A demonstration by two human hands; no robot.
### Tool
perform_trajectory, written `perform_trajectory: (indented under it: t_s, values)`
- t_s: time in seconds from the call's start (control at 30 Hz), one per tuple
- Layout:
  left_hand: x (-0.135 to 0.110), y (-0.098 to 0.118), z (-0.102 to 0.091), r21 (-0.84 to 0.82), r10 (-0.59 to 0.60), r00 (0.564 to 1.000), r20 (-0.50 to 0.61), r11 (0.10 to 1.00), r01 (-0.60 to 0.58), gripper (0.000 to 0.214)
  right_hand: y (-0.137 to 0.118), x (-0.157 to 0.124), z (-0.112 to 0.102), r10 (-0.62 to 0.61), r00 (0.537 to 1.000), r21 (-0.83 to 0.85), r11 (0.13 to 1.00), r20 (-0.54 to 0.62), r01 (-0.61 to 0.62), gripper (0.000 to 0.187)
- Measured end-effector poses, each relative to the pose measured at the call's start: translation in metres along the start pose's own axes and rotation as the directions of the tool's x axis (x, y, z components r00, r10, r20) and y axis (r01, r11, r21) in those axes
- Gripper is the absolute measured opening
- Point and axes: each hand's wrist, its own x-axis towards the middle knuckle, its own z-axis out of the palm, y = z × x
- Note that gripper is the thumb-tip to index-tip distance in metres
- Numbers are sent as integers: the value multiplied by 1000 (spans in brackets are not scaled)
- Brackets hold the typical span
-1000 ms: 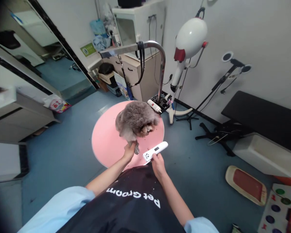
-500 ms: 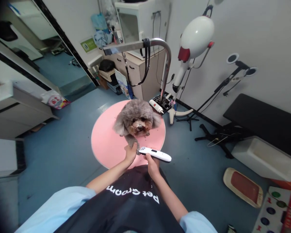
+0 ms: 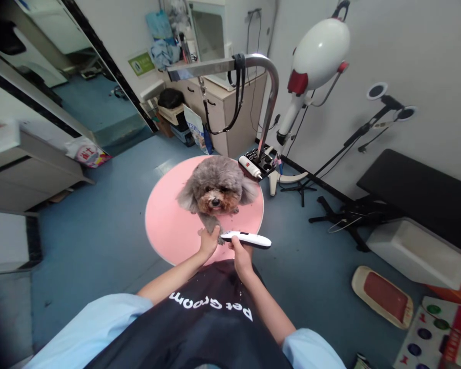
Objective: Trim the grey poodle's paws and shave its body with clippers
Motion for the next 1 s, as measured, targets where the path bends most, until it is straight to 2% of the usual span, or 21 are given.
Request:
perform_trajectory:
  t_s: [0.23,0.47,0.63,0.8,1.0]
  values:
    - [2,-2,-1,-71,-75,997,-22,995,73,40,-2,4,-7,116,991,146,984,-60,-107,44]
    - [1,-5,-3,-79,-28,999,-25,997,26,42,0,-1,-1,217,976,203,956,-2,-212,36]
    - [0,-8,-3,-105,-48,999,5,993,48,46,1,3,-3,267,964,213,941,7,-262,28]
    - [2,-9,-3,-54,-22,999,-24,998,20,44,3,5,-3,274,962,213,939,7,-269,26]
    - [1,-4,-5,0,-37,999,17,999,37,36,5,6,0,225,974,169,960,10,-223,28]
